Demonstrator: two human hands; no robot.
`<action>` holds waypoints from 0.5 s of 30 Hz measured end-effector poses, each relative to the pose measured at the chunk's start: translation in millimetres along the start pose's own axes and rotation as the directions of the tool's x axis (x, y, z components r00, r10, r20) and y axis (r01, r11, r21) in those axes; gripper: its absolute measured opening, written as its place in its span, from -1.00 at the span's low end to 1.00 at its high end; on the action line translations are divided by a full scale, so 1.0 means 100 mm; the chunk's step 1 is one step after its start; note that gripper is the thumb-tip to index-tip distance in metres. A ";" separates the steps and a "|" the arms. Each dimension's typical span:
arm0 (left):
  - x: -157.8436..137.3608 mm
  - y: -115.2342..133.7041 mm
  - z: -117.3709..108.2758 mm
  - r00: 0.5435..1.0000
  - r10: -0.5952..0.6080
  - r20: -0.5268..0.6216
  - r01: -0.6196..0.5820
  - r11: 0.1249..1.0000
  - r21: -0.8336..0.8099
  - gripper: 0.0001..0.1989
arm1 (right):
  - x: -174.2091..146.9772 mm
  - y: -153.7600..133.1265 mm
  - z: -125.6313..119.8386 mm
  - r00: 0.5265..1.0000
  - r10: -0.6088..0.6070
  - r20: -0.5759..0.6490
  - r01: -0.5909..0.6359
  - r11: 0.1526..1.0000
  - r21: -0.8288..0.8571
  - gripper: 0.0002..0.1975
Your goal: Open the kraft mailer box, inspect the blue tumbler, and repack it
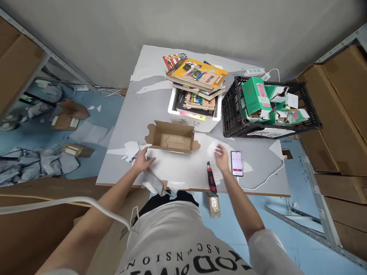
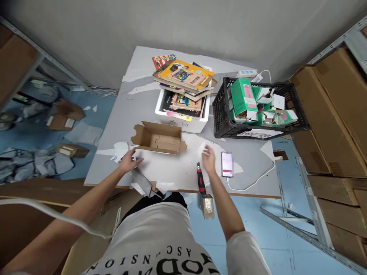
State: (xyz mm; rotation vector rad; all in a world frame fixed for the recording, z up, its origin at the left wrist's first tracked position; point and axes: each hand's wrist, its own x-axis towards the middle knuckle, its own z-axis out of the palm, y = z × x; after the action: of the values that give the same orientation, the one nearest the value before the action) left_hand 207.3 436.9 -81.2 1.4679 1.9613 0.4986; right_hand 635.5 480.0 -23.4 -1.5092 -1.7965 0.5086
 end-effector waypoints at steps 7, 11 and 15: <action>0.35 0.20 0.22 0.999 0.051 0.017 -0.045 0.968 -0.247 -0.48 | -0.18 -0.42 1.38 0.887 0.330 0.323 -0.410 0.885 0.222 -0.59; -0.04 0.25 0.12 0.980 0.180 -0.084 -0.199 0.897 -0.395 -0.48 | -0.40 -0.61 1.15 0.926 0.323 0.195 -0.374 0.855 0.359 -0.59; -0.52 0.30 -0.01 0.967 0.217 -0.133 -0.250 0.905 -0.345 -0.52 | -0.80 -0.75 0.79 0.914 0.367 0.173 -0.406 0.840 0.361 -0.59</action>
State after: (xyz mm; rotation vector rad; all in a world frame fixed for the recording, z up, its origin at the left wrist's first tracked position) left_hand 237.5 397.2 -47.8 1.4649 1.6533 0.9928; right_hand 530.9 397.0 -44.6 -1.5777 -1.3427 1.0907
